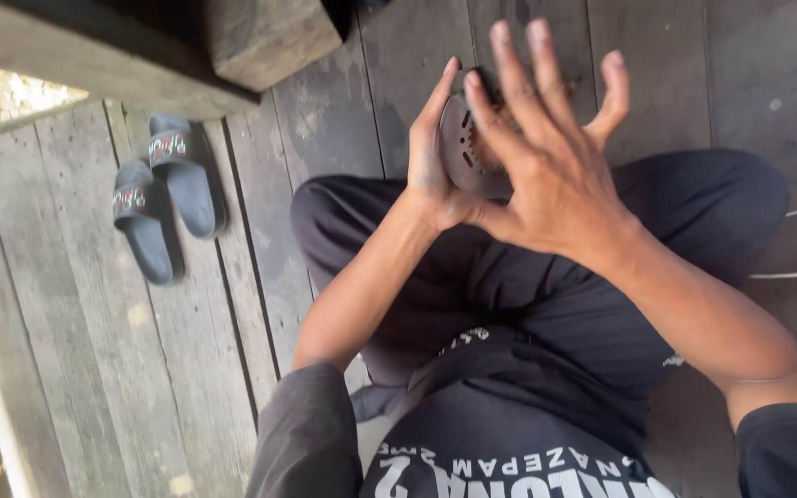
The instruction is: The person sits on a wooden floor and cleans a circular metal part with holes using a small grey object. They rub the object against the surface of the part, flip it over to clean the other side, and repeat the process.
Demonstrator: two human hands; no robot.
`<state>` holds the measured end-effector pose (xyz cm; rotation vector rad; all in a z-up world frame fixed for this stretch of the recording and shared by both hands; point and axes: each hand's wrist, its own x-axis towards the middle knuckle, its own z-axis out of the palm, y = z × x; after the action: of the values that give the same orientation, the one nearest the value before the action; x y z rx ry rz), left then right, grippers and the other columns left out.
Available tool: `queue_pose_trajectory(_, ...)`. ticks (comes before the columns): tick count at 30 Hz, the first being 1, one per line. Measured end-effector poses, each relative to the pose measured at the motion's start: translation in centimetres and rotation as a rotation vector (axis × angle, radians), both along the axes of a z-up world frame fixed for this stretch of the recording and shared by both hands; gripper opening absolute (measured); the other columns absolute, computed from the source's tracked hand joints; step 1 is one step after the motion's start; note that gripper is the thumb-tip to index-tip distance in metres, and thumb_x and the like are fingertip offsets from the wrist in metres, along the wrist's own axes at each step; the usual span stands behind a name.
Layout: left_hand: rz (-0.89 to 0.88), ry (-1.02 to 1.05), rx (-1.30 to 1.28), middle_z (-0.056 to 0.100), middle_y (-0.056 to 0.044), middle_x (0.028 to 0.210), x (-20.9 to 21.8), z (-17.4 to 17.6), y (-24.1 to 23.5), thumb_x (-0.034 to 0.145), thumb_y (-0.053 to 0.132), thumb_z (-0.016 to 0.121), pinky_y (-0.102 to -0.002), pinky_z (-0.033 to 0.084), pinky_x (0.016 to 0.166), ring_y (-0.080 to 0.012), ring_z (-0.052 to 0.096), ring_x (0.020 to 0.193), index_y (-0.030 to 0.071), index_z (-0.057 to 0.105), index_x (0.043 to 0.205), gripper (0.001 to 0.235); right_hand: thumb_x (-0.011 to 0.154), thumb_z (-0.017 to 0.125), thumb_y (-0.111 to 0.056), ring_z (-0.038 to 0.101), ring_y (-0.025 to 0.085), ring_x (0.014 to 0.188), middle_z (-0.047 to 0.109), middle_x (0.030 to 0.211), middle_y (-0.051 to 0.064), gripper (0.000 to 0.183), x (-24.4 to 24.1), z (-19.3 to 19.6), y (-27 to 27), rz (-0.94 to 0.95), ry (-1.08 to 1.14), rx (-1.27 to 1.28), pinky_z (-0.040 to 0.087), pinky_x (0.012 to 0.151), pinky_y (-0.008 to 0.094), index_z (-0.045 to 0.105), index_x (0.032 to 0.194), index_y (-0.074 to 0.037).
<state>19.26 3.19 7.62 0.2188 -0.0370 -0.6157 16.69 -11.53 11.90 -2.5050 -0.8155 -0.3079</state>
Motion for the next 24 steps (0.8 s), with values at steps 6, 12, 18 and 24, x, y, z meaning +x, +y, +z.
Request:
queue_pose_trajectory(6, -0.025, 0.178, -0.065, 0.059, -0.018, 0.140, 2.7, -6.3, 0.6, 0.109, 0.042, 0.048, -0.041, 0.039, 0.116, -0.0276, 0.058, 0.128, -0.003, 0.052, 0.141, 0.056, 0.096, 0.025, -0.079, 0.011, 0.039, 0.156, 0.023, 0.167, 0.025, 0.105, 2.0, -6.9, 1.8, -0.022, 0.124, -0.043, -0.011, 0.110, 0.071, 0.050, 0.152, 0.006)
queue_pose_trajectory(12, 0.052, 0.666, 0.364, 0.065, -0.023, 0.130, 2.6, -6.0, 1.5, 0.086, 0.059, 0.066, -0.061, 0.041, 0.106, -0.0443, 0.061, 0.118, 0.000, 0.063, 0.129, 0.074, 0.085, 0.056, -0.079, 0.020, 0.045, 0.154, 0.028, 0.166, 0.021, 0.102, 1.8, -8.9, 2.9, 0.001, 0.244, -0.088, 0.002, 0.110, 0.071, 0.048, 0.149, 0.000)
queue_pose_trajectory(18, 0.105, 0.747, 0.326, 0.066, -0.024, 0.130, 4.1, -5.3, 1.8, 0.084, 0.060, 0.064, -0.054, 0.047, 0.106, -0.0414, 0.064, 0.116, 0.001, 0.064, 0.129, 0.074, 0.083, 0.052, -0.083, 0.013, 0.049, 0.154, 0.019, 0.168, 0.023, 0.111, 3.3, -10.0, 3.9, 0.007, 0.327, -0.060, 0.001, 0.110, 0.071, 0.039, 0.154, 0.001)
queue_pose_trajectory(24, 0.153, 0.662, 0.276, 0.066, -0.028, 0.126, 3.2, -8.8, 2.2, 0.083, 0.057, 0.071, -0.054, 0.048, 0.103, -0.0403, 0.066, 0.111, -0.006, 0.064, 0.125, 0.075, 0.093, 0.049, -0.078, 0.012, 0.047, 0.155, 0.020, 0.168, 0.022, 0.098, 4.2, -10.7, 3.1, -0.061, 0.284, -0.125, 0.003, 0.110, 0.070, 0.045, 0.152, 0.000)
